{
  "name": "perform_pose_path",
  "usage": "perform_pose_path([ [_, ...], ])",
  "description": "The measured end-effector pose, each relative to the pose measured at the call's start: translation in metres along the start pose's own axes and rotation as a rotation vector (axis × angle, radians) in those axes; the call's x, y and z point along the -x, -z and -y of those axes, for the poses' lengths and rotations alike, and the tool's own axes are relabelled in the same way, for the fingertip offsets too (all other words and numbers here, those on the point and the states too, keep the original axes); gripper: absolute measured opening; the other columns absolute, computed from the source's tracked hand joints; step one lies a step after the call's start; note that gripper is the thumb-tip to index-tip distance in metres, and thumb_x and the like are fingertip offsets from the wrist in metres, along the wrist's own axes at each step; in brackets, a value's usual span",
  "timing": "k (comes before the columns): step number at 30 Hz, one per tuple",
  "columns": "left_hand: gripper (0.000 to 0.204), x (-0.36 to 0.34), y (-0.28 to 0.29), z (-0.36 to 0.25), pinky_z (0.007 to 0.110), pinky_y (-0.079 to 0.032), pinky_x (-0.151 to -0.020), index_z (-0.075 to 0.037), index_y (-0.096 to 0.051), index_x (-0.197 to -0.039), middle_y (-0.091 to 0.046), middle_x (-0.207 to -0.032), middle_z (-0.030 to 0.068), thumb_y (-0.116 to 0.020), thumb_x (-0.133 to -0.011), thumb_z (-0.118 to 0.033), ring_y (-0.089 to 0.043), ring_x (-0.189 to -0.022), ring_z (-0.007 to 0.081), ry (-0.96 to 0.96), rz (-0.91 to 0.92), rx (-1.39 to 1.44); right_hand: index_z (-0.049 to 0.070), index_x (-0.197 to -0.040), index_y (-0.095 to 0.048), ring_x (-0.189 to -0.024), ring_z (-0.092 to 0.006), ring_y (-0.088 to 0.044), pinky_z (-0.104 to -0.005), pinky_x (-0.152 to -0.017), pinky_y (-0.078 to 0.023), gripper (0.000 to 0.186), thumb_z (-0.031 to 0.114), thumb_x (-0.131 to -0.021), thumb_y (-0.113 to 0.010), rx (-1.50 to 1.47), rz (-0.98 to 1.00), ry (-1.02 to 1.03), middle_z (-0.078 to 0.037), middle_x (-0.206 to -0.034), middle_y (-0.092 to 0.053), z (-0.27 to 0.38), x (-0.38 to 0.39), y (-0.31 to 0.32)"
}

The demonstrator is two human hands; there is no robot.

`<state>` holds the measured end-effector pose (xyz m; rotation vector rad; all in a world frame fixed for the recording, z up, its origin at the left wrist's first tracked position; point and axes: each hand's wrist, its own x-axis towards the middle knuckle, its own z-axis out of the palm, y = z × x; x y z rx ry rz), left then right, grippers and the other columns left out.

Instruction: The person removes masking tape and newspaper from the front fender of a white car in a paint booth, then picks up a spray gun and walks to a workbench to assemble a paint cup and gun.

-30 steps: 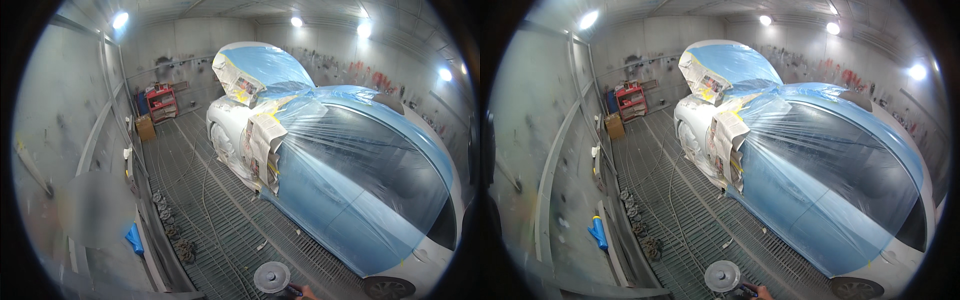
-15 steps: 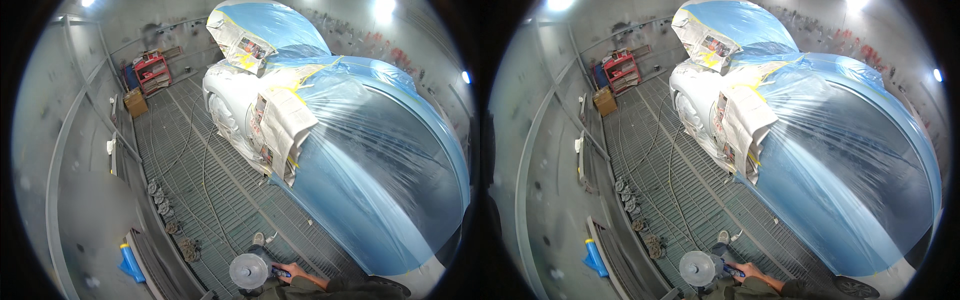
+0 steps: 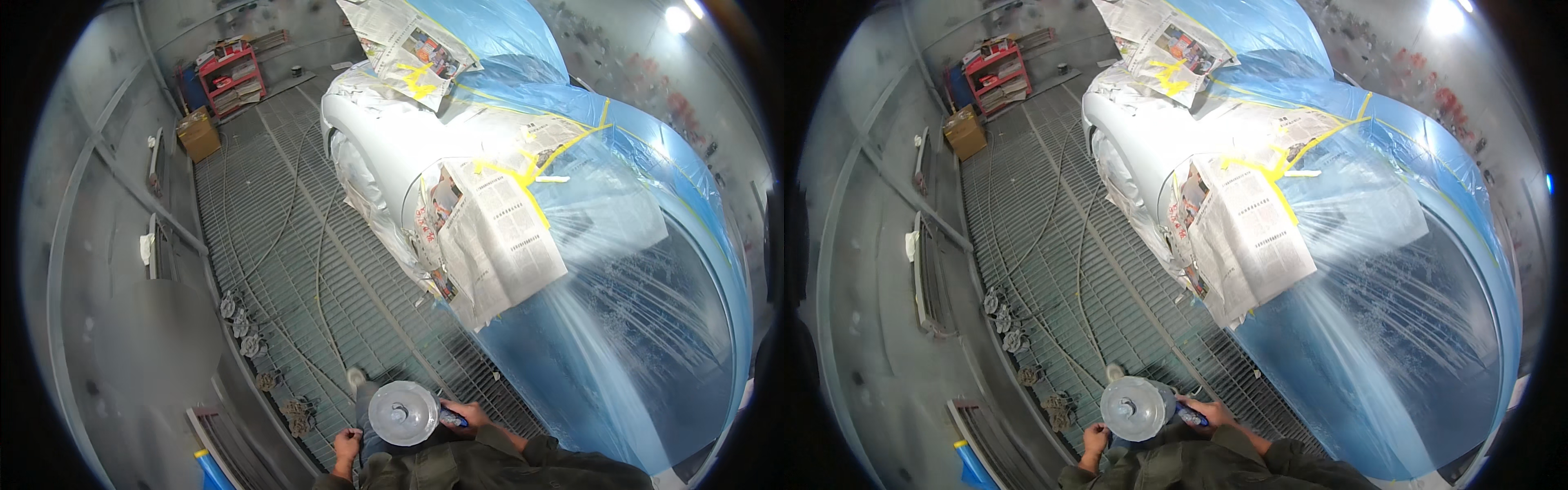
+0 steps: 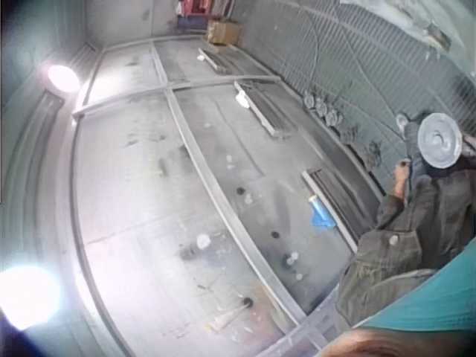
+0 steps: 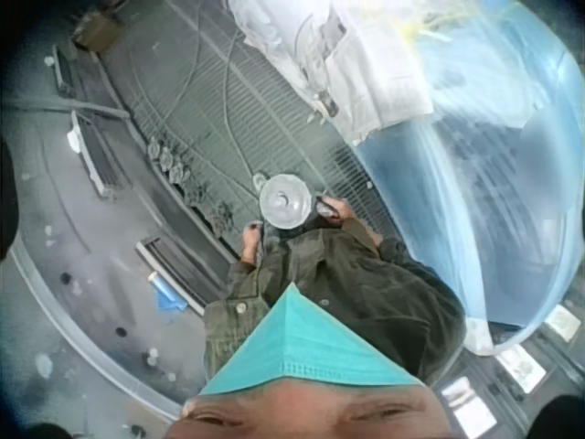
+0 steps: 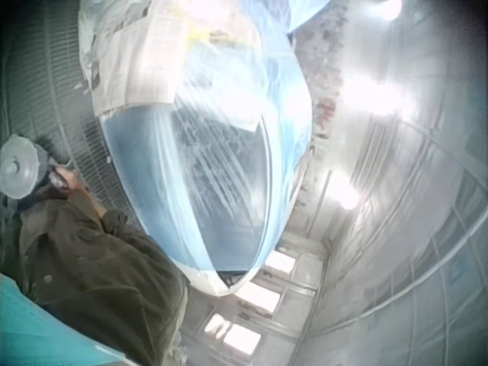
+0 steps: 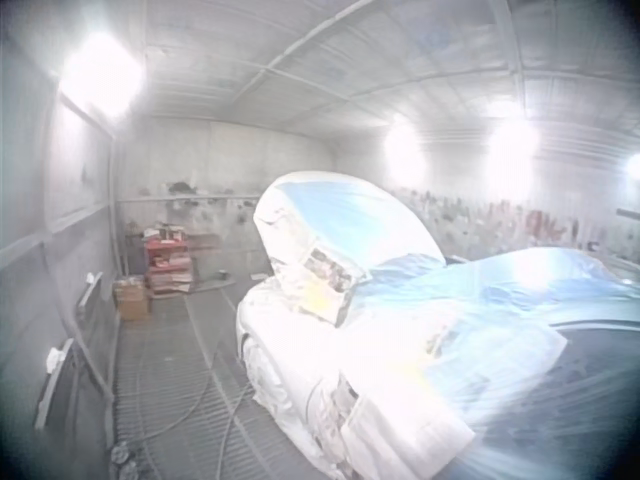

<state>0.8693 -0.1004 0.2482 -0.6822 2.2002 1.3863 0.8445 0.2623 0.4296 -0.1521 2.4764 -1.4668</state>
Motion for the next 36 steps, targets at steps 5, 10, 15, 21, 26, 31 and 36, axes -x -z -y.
perform_pose_path([
  [5,0.017,-0.101,0.011,-0.016,0.032,-0.052,-0.073,-0.004,-0.074,-0.086,-0.072,-0.079,0.0092,-0.072,-0.079,-0.02,-0.068,-0.073,0.0173,0.029,-0.04,-0.038,0.016,-0.14,-0.05,-0.088,-0.0354,-0.068,-0.0376,-0.076,-0.054,0.067,0.009,-0.075,-0.068,-0.114,-0.093,0.035,-0.017,-0.115,-0.066,0.0,-0.07,0.02],
  [10,0.023,-0.223,0.043,-0.073,0.037,-0.053,-0.073,-0.002,-0.074,-0.088,-0.073,-0.081,0.0129,-0.074,-0.076,-0.023,-0.07,-0.076,0.024,0.116,0.099,-0.277,0.015,-0.14,-0.05,-0.102,-0.0334,-0.067,-0.0351,-0.085,-0.052,0.069,0.003,-0.074,-0.067,-0.199,-0.16,-0.094,-0.016,-0.119,-0.066,0.021,-0.155,0.038],
  [15,0.024,-0.326,0.079,-0.172,0.041,-0.052,-0.071,0.001,-0.072,-0.089,-0.071,-0.081,0.0157,-0.071,-0.08,-0.022,-0.07,-0.078,0.0284,0.039,0.323,-0.423,0.015,-0.14,-0.05,-0.101,-0.0321,-0.068,-0.0336,-0.085,-0.051,0.064,0.001,-0.079,-0.065,-0.235,-0.34,-0.177,-0.015,-0.115,-0.067,0.065,-0.244,0.036],
  [21,0.021,-0.428,0.101,-0.264,0.04,-0.053,-0.069,0.002,-0.07,-0.087,-0.071,-0.077,0.0155,-0.068,-0.081,-0.018,-0.07,-0.076,0.0278,-0.152,0.4,-0.554,0.014,-0.14,-0.05,-0.091,-0.0305,-0.07,-0.0332,-0.08,-0.052,0.059,0.007,-0.083,-0.065,-0.26,-0.397,-0.268,-0.016,-0.111,-0.068,0.088,-0.295,0.041],
  [26,0.022,-0.447,0.075,-0.309,0.04,-0.053,-0.07,0.003,-0.071,-0.088,-0.07,-0.077,0.0159,-0.068,-0.081,-0.018,-0.069,-0.076,0.0264,-0.148,0.429,-0.509,0.013,-0.139,-0.05,-0.086,-0.0354,-0.069,-0.0353,-0.077,-0.053,0.058,0.011,-0.083,-0.066,-0.229,-0.449,-0.373,-0.018,-0.108,-0.068,0.095,-0.311,0.057],
  [31,0.026,-0.425,0.038,-0.326,0.04,-0.053,-0.073,0.0,-0.072,-0.092,-0.071,-0.083,0.0153,-0.069,-0.081,-0.023,-0.07,-0.079,0.0272,-0.176,0.498,-0.561,0.012,-0.136,-0.052,-0.088,-0.0379,-0.068,-0.0375,-0.077,-0.053,0.055,0.017,-0.084,-0.068,-0.121,-0.483,-0.34,-0.02,-0.105,-0.068,0.081,-0.327,0.069],
  [36,0.03,-0.399,0.023,-0.348,0.041,-0.053,-0.077,-0.003,-0.072,-0.097,-0.072,-0.087,0.0153,-0.07,-0.081,-0.028,-0.07,-0.084,0.0309,-0.322,0.578,-0.701,0.01,-0.135,-0.053,-0.091,-0.0351,-0.069,-0.0362,-0.079,-0.053,0.053,0.019,-0.084,-0.069,-0.127,-0.478,-0.347,-0.021,-0.104,-0.068,0.079,-0.342,0.08],
])
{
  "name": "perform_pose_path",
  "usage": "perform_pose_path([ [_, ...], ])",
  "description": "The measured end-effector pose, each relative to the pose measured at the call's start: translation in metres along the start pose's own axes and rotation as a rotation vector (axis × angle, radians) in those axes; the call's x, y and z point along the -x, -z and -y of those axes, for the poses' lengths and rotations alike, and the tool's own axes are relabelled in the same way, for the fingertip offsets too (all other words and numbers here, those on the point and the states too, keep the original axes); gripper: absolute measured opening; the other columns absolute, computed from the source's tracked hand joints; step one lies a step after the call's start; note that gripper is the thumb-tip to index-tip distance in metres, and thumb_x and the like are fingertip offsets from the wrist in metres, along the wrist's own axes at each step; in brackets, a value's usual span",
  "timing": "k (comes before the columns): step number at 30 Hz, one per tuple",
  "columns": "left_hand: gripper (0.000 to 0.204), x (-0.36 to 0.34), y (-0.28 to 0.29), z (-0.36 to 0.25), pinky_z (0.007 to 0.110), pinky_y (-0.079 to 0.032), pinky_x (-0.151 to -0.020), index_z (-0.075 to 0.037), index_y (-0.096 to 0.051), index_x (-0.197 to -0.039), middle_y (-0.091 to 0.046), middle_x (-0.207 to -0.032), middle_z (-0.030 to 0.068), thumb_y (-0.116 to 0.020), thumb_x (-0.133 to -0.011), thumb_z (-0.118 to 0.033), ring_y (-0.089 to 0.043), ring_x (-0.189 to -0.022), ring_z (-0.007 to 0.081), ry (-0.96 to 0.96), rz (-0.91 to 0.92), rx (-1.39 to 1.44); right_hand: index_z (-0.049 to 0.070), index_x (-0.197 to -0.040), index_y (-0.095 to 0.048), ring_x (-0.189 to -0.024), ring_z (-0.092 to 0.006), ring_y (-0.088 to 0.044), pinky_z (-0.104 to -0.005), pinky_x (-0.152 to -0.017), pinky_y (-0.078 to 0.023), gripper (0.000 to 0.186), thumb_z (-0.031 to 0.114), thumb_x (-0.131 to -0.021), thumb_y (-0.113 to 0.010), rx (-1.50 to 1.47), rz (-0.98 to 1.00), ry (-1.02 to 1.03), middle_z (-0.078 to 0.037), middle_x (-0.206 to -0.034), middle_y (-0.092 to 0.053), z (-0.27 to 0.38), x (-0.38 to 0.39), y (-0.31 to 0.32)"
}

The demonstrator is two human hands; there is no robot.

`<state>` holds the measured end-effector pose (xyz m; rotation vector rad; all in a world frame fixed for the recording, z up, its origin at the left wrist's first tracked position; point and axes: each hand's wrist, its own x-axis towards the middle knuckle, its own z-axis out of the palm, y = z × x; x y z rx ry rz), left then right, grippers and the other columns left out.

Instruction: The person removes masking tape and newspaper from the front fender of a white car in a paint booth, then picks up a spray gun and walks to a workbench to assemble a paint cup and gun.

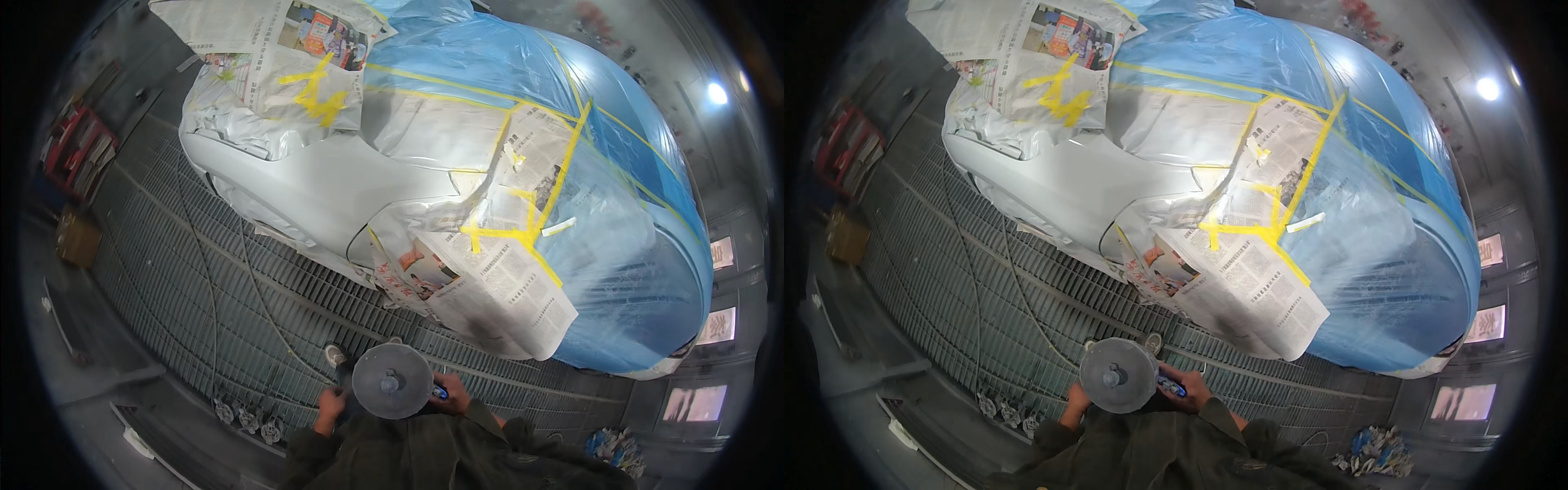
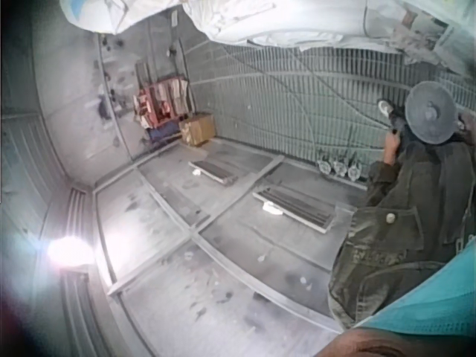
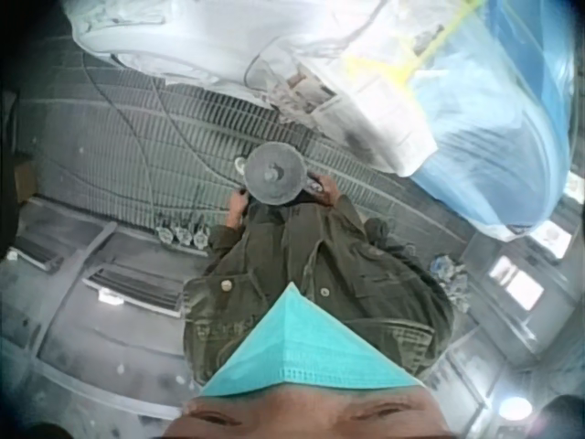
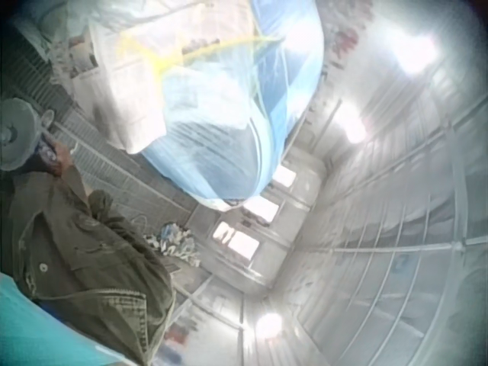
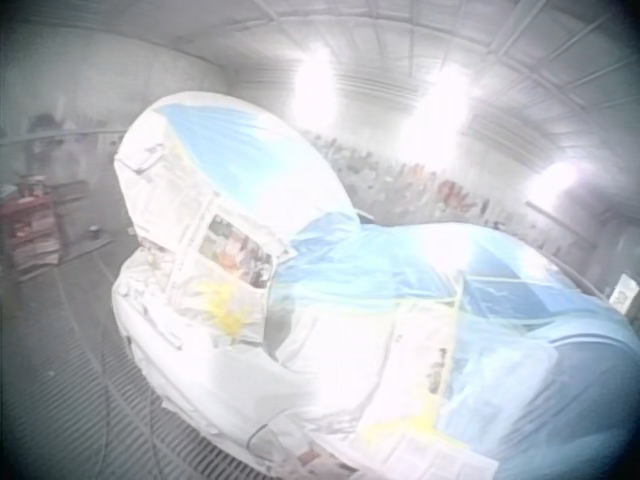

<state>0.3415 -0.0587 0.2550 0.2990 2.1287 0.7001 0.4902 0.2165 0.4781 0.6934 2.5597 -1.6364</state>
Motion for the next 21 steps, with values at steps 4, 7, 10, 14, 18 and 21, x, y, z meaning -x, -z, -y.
perform_pose_path([
  [4,0.03,-0.003,0.004,0.013,0.043,-0.053,-0.077,-0.004,-0.072,-0.097,-0.071,-0.088,0.0157,-0.07,-0.081,-0.029,-0.069,-0.084,0.0336,0.087,-0.05,0.108,0.009,-0.134,-0.054,-0.089,-0.0305,-0.071,-0.0334,-0.079,-0.053,0.053,0.015,-0.084,-0.069,-0.059,0.053,-0.001,-0.021,-0.102,-0.068,0.005,-0.008,0.005],
  [7,0.029,-0.006,0.004,0.038,0.044,-0.053,-0.077,-0.004,-0.072,-0.097,-0.072,-0.088,0.0151,-0.07,-0.08,-0.028,-0.068,-0.084,0.0341,0.148,-0.032,0.104,0.008,-0.134,-0.053,-0.087,-0.0275,-0.071,-0.0315,-0.077,-0.052,0.054,0.012,-0.083,-0.07,-0.082,0.081,0.056,-0.02,-0.101,-0.068,-0.001,-0.01,0.005],
  [10,0.027,-0.001,-0.002,0.054,0.045,-0.053,-0.077,-0.005,-0.072,-0.095,-0.071,-0.087,0.0152,-0.071,-0.078,-0.026,-0.068,-0.084,0.0338,0.229,-0.039,0.126,0.006,-0.134,-0.053,-0.087,-0.0268,-0.071,-0.0308,-0.077,-0.051,0.056,0.01,-0.081,-0.07,-0.106,0.125,0.042,-0.02,-0.1,-0.068,-0.012,-0.008,0.002],
  [14,0.026,0.003,-0.023,0.073,0.044,-0.053,-0.077,-0.006,-0.073,-0.092,-0.071,-0.086,0.0157,-0.071,-0.075,-0.025,-0.068,-0.084,0.0337,0.201,-0.08,0.144,0.004,-0.134,-0.053,-0.089,-0.0263,-0.07,-0.0305,-0.078,-0.05,0.057,0.01,-0.08,-0.07,-0.071,0.162,0.065,-0.02,-0.1,-0.068,-0.013,-0.009,0.002],
  [18,0.025,0.008,-0.032,0.068,0.044,-0.052,-0.078,-0.007,-0.073,-0.091,-0.071,-0.086,0.0154,-0.07,-0.076,-0.027,-0.068,-0.084,0.0346,0.183,-0.082,0.153,0.004,-0.133,-0.053,-0.093,-0.0257,-0.07,-0.03,-0.081,-0.049,0.055,0.012,-0.081,-0.069,-0.098,0.208,-0.012,-0.019,-0.103,-0.068,0.005,-0.013,0.001],
  [21,0.024,0.012,-0.032,0.064,0.045,-0.052,-0.077,-0.008,-0.073,-0.09,-0.07,-0.086,0.0154,-0.069,-0.076,-0.027,-0.067,-0.084,0.0353,0.196,-0.137,0.143,0.003,-0.132,-0.054,-0.097,-0.0255,-0.069,-0.0295,-0.083,-0.048,0.054,0.013,-0.081,-0.069,-0.124,0.215,-0.021,-0.018,-0.105,-0.069,0.002,-0.012,-0.005],
])
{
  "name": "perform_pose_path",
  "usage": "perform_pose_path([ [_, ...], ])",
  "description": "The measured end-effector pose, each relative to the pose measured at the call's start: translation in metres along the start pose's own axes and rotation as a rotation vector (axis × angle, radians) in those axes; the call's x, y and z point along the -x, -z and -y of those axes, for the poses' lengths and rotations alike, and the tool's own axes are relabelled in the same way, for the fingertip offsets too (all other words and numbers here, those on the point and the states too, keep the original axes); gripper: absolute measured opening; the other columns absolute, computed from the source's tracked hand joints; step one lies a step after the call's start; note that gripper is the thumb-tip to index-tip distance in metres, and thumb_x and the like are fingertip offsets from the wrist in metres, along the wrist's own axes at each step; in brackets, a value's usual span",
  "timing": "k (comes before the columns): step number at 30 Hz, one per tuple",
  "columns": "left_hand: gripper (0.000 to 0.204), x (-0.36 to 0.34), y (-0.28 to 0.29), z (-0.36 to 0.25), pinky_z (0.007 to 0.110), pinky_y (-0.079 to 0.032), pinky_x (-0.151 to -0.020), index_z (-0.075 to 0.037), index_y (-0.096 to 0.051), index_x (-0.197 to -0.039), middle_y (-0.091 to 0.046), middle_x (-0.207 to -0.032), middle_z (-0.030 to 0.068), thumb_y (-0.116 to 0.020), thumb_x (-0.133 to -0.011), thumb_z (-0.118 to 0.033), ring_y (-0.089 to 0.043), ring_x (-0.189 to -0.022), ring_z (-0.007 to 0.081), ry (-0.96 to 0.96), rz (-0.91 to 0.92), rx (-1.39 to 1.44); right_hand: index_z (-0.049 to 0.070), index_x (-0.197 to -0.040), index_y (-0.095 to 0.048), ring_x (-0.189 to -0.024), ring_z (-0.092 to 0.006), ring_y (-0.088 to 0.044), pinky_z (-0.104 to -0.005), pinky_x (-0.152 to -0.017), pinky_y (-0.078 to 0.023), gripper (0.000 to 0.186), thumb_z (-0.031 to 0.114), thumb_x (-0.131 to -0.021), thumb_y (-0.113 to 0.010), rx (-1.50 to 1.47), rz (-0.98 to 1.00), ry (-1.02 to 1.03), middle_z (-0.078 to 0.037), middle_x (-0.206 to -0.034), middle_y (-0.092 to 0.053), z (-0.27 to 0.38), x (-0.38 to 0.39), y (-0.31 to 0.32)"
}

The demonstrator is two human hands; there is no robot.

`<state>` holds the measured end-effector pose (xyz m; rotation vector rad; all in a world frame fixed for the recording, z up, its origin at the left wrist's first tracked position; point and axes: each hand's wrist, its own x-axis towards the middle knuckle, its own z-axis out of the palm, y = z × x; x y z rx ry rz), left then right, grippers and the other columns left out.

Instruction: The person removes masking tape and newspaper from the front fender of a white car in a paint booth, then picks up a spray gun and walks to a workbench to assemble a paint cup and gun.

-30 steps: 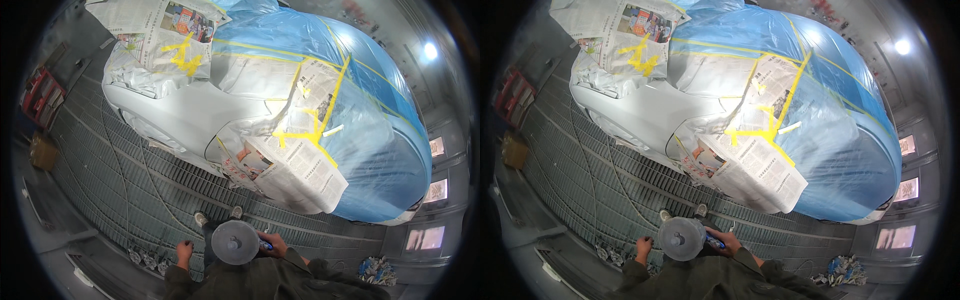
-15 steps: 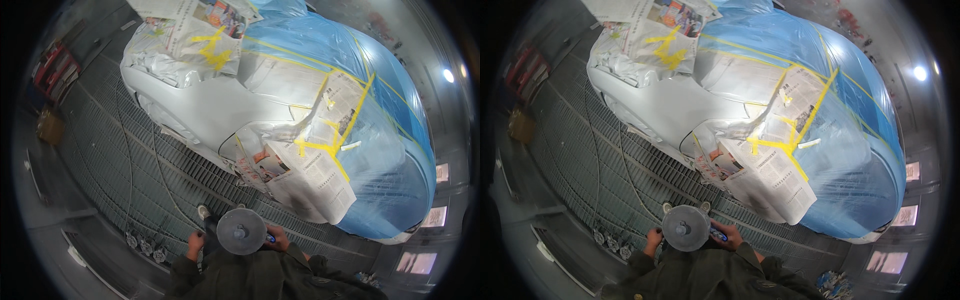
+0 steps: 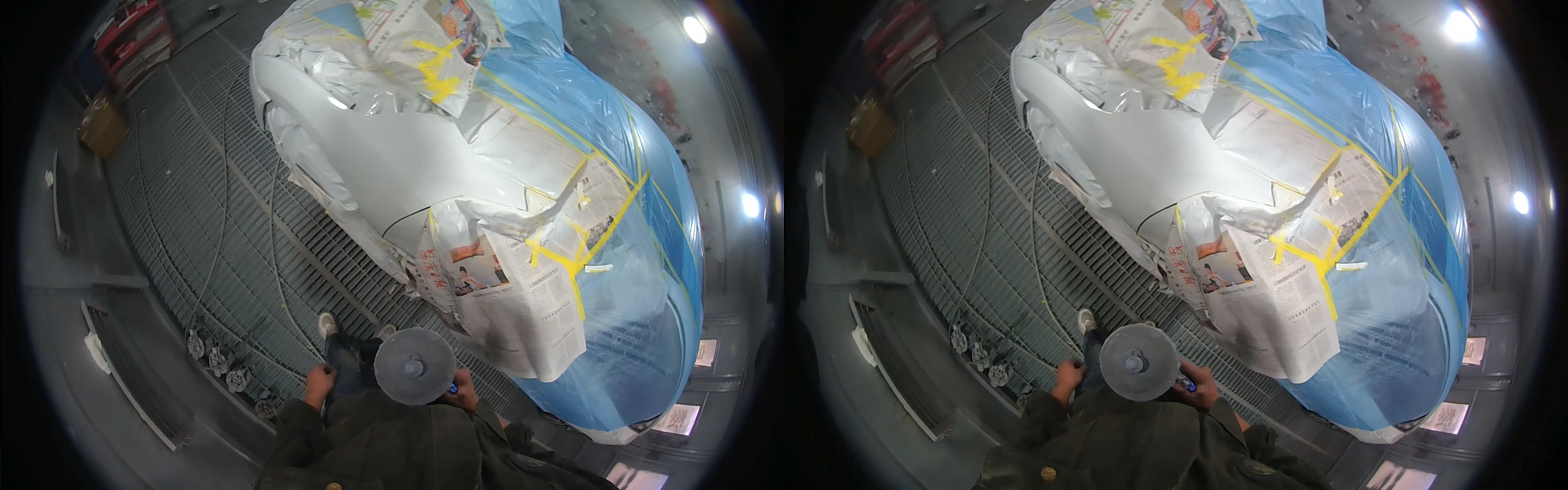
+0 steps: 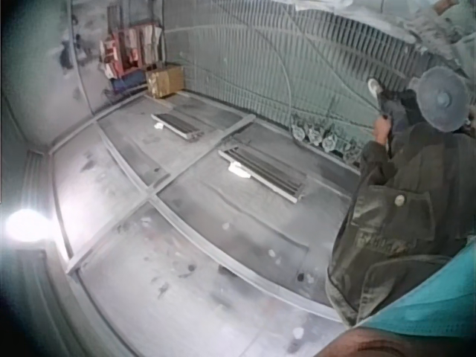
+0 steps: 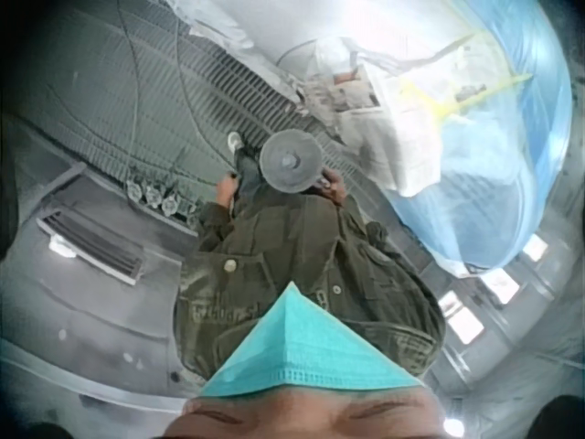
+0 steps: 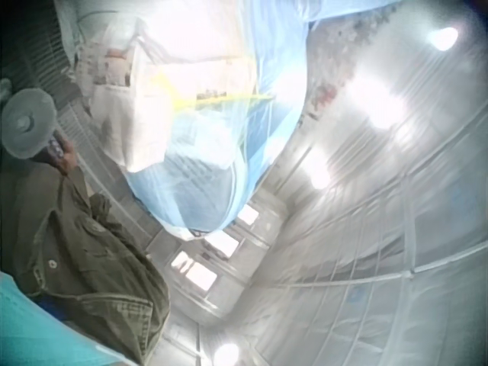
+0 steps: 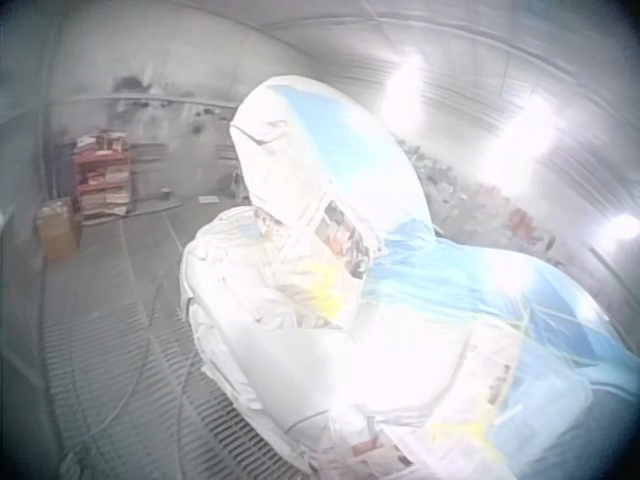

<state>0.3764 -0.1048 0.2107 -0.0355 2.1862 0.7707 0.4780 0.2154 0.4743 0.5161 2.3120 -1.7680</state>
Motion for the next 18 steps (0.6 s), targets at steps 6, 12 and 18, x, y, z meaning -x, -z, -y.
perform_pose_path([
  [6,0.026,0.002,0.008,0.015,0.046,-0.052,-0.076,-0.008,-0.072,-0.091,-0.07,-0.087,0.0162,-0.069,-0.076,-0.029,-0.066,-0.086,0.036,-0.027,0.075,-0.023,0.0,-0.115,-0.062,-0.094,-0.0256,-0.07,-0.0318,-0.079,-0.051,0.039,0.013,-0.08,-0.07,0.122,-0.13,0.128,-0.016,-0.1,-0.071,0.008,0.007,-0.028],
  [12,0.025,0.01,0.038,0.025,0.048,-0.051,-0.076,-0.007,-0.071,-0.091,-0.07,-0.087,0.0154,-0.069,-0.077,-0.028,-0.065,-0.085,0.0375,-0.071,0.145,-0.141,0.0,-0.098,-0.067,-0.081,-0.038,-0.068,-0.0363,-0.068,-0.052,0.027,0.01,-0.073,-0.073,-0.036,-0.289,-0.035,-0.019,-0.088,-0.069,-0.056,0.047,-0.087],
  [18,0.024,-0.03,0.098,0.026,0.049,-0.05,-0.077,-0.006,-0.071,-0.088,-0.069,-0.088,0.0175,-0.067,-0.08,-0.029,-0.064,-0.086,0.0379,-0.215,0.179,-0.264,0.002,-0.097,-0.066,-0.076,-0.0413,-0.063,-0.0399,-0.064,-0.049,0.029,0.012,-0.071,-0.074,-0.091,-0.491,0.026,-0.019,-0.084,-0.067,0.0,0.027,-0.115],
])
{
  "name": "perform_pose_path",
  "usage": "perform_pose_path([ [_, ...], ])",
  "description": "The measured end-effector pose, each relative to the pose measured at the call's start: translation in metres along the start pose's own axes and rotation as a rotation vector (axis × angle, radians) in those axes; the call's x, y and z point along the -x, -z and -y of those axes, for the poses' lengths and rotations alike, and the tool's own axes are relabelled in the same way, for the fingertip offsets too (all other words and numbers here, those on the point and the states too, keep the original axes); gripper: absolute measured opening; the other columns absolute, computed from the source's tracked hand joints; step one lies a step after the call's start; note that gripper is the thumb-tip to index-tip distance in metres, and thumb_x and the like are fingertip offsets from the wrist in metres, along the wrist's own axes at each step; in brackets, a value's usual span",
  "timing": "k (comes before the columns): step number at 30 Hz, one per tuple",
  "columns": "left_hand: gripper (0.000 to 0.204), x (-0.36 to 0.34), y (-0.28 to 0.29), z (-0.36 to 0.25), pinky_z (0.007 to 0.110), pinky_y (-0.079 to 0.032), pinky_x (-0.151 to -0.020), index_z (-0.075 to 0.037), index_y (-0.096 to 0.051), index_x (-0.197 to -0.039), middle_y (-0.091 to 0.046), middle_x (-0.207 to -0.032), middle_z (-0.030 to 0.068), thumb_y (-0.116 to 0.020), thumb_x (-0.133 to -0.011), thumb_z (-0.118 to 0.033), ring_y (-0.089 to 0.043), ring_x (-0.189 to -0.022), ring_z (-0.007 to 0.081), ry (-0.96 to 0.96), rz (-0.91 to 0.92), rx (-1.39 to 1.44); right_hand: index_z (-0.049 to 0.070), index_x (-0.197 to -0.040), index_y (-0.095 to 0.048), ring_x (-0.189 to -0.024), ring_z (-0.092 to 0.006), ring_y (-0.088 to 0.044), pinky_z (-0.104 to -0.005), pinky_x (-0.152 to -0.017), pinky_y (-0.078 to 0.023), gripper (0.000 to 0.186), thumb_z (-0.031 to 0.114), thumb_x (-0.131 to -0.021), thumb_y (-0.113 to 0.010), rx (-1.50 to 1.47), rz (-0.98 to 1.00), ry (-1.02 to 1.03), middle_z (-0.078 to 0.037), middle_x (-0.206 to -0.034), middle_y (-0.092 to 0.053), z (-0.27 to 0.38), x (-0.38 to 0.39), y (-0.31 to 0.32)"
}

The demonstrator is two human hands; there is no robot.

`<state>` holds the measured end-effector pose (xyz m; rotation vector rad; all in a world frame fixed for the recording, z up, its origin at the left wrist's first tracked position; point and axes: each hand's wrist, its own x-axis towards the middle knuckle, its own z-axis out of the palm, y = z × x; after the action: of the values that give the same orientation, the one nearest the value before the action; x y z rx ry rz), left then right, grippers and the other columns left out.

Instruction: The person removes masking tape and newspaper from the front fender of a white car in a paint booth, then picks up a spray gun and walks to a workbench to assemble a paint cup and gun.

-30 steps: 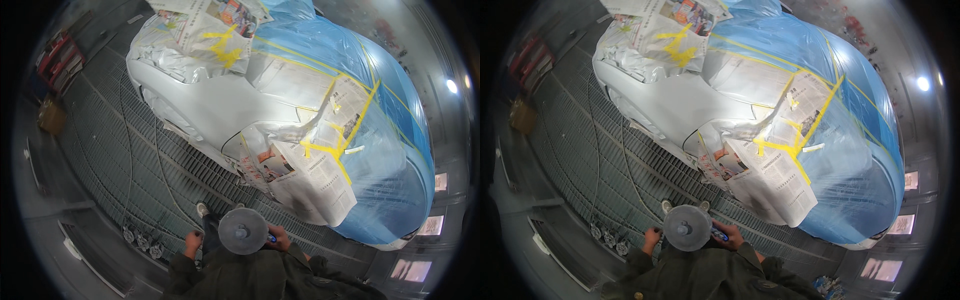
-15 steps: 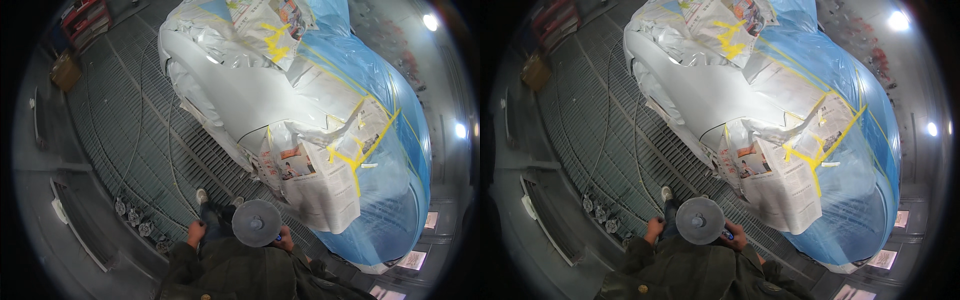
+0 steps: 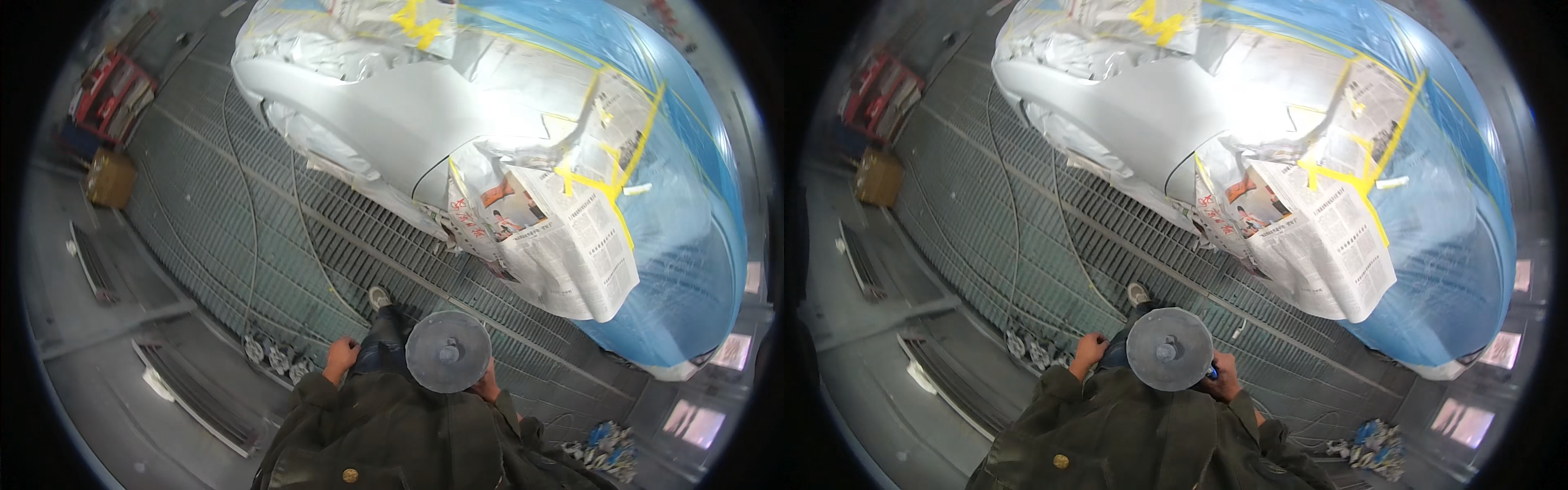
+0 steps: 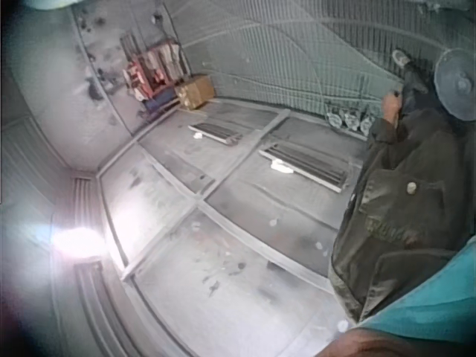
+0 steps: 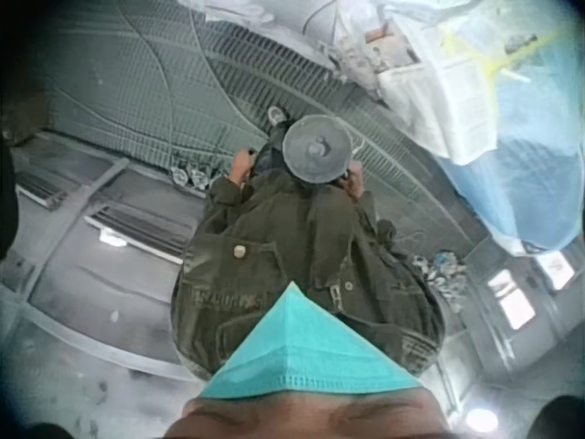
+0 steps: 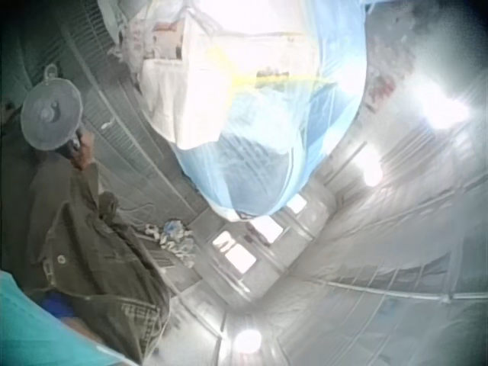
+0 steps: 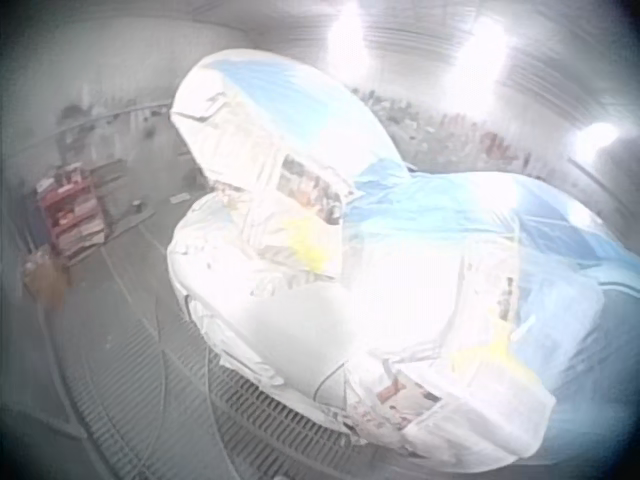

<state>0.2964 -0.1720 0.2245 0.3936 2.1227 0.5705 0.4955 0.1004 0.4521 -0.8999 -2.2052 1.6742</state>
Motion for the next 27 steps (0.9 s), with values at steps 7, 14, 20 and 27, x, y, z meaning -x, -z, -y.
perform_pose_path([
  [7,0.022,-0.06,0.081,-0.033,0.048,-0.047,-0.082,-0.009,-0.065,-0.098,-0.063,-0.097,0.0155,-0.063,-0.086,-0.028,-0.059,-0.094,0.0378,-0.376,-0.157,-0.242,0.003,-0.092,-0.065,-0.078,-0.0407,-0.06,-0.044,-0.073,-0.047,0.023,0.015,-0.073,-0.071,0.134,-0.245,-0.034,-0.017,-0.082,-0.065,-0.142,0.019,-0.079],
  [14,0.038,-0.133,0.116,-0.065,0.051,-0.043,-0.098,-0.011,-0.061,-0.12,-0.056,-0.125,0.0107,-0.06,-0.089,-0.034,-0.052,-0.118,0.0321,-0.669,0.386,-0.729,0.001,-0.1,-0.065,-0.096,-0.034,-0.063,-0.0381,-0.086,-0.047,0.028,0.009,-0.073,-0.069,0.082,-0.342,-0.168,-0.016,-0.099,-0.067,-0.131,-0.02,-0.151],
  [20,0.039,-0.286,0.071,-0.033,0.054,-0.027,-0.112,-0.013,-0.064,-0.118,-0.042,-0.145,0.0091,-0.063,-0.087,-0.035,-0.029,-0.141,0.0289,-1.112,0.503,-0.767,0.0,-0.103,-0.063,-0.097,-0.0309,-0.063,-0.0377,-0.087,-0.047,0.032,0.009,-0.073,-0.069,-0.01,-0.591,-0.257,-0.015,-0.102,-0.067,-0.241,-0.066,-0.244],
  [27,0.034,-0.428,0.007,-0.046,0.047,-0.034,-0.108,-0.011,-0.067,-0.109,-0.06,-0.123,0.0046,-0.065,-0.083,-0.033,-0.047,-0.127,0.0247,-1.364,0.383,-0.805,-0.002,-0.107,-0.062,-0.099,-0.0273,-0.063,-0.0372,-0.089,-0.047,0.037,0.008,-0.072,-0.07,-0.056,-0.864,-0.165,-0.015,-0.104,-0.066,-0.429,-0.127,-0.328],
])
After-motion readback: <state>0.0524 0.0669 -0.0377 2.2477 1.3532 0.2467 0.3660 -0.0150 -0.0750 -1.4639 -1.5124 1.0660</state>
